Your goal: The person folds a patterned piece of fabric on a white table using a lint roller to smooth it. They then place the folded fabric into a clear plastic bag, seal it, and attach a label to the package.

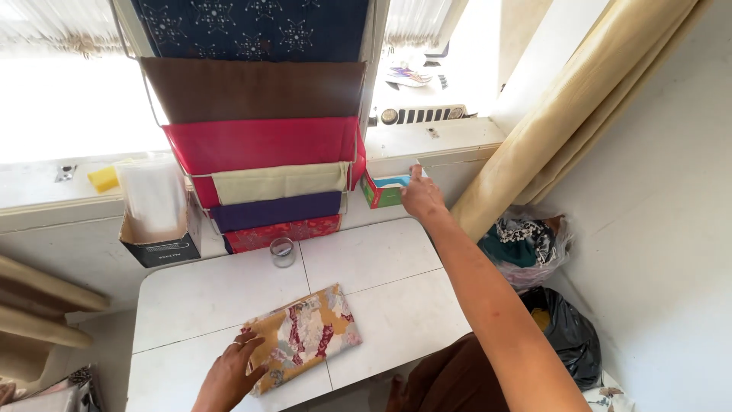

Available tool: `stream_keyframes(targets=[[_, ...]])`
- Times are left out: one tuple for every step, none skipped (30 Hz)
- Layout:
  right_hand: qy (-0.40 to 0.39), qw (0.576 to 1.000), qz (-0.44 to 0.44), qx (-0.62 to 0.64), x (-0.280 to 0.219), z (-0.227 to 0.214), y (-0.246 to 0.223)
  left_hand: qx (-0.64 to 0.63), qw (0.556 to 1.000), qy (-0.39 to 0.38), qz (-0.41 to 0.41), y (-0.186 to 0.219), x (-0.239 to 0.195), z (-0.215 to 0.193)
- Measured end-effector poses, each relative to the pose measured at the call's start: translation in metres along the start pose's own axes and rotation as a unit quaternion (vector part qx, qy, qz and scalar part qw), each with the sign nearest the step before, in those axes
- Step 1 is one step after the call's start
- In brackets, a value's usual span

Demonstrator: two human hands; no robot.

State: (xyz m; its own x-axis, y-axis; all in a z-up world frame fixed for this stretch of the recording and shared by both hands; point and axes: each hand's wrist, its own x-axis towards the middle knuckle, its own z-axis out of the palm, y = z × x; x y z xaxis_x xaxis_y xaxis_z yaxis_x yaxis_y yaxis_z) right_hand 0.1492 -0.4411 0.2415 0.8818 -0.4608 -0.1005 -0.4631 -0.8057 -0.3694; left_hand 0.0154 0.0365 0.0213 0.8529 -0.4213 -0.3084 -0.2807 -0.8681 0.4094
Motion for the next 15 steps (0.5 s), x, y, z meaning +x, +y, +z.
stream_keyframes(targets=[[-0.003,1.000,0.001,0.000,-0.012,-0.007,-0.002,0.000,1.000,-0.002,-0.001,0.001,0.001,0.001],[0.044,0.999,-0.010,-0.006,-0.023,-0.013,-0.004,0.000,1.000,0.014,0.008,0.000,0.002,0.002],[0.086,0.996,-0.024,-0.015,-0.035,-0.016,-0.006,-0.003,1.000,0.028,0.013,0.000,-0.001,0.008],[0.079,0.996,-0.024,-0.016,-0.041,-0.016,-0.002,-0.006,1.000,0.023,0.008,-0.007,0.016,0.010],[0.225,0.967,-0.109,-0.057,-0.056,-0.009,0.005,0.027,0.998,0.043,0.025,-0.016,0.018,0.023],[0.362,0.907,-0.194,-0.093,-0.068,0.000,0.012,0.059,0.995,0.062,0.044,-0.026,0.021,0.037],[0.329,0.919,-0.197,-0.096,-0.096,0.004,0.003,0.049,0.998,0.035,0.024,-0.011,0.004,0.025],[0.277,0.923,-0.260,-0.058,-0.123,0.006,-0.006,0.043,0.998,0.032,0.015,0.005,-0.009,0.012],[0.242,0.916,-0.320,-0.012,-0.145,0.001,-0.016,0.047,0.998,0.045,0.014,0.018,-0.005,-0.008],[0.226,0.920,-0.319,-0.007,-0.157,0.031,-0.012,0.046,0.998,0.032,0.002,0.013,-0.006,-0.001],[0.160,0.920,-0.352,-0.072,-0.167,0.056,-0.007,0.060,0.998,0.036,0.005,0.011,-0.004,0.008],[0.093,0.909,-0.382,-0.136,-0.178,0.080,-0.003,0.074,0.996,0.039,0.008,0.008,-0.002,0.016],[0.074,0.909,-0.387,-0.134,-0.182,0.096,0.000,0.067,0.997,0.027,-0.004,0.007,-0.002,0.022],[-0.032,0.896,-0.420,-0.141,-0.186,0.110,0.002,0.083,0.996,0.030,-0.010,0.006,-0.002,0.028],[-0.133,0.871,-0.450,-0.145,-0.188,0.124,0.002,0.101,0.994,0.037,-0.014,0.003,0.001,0.030]])
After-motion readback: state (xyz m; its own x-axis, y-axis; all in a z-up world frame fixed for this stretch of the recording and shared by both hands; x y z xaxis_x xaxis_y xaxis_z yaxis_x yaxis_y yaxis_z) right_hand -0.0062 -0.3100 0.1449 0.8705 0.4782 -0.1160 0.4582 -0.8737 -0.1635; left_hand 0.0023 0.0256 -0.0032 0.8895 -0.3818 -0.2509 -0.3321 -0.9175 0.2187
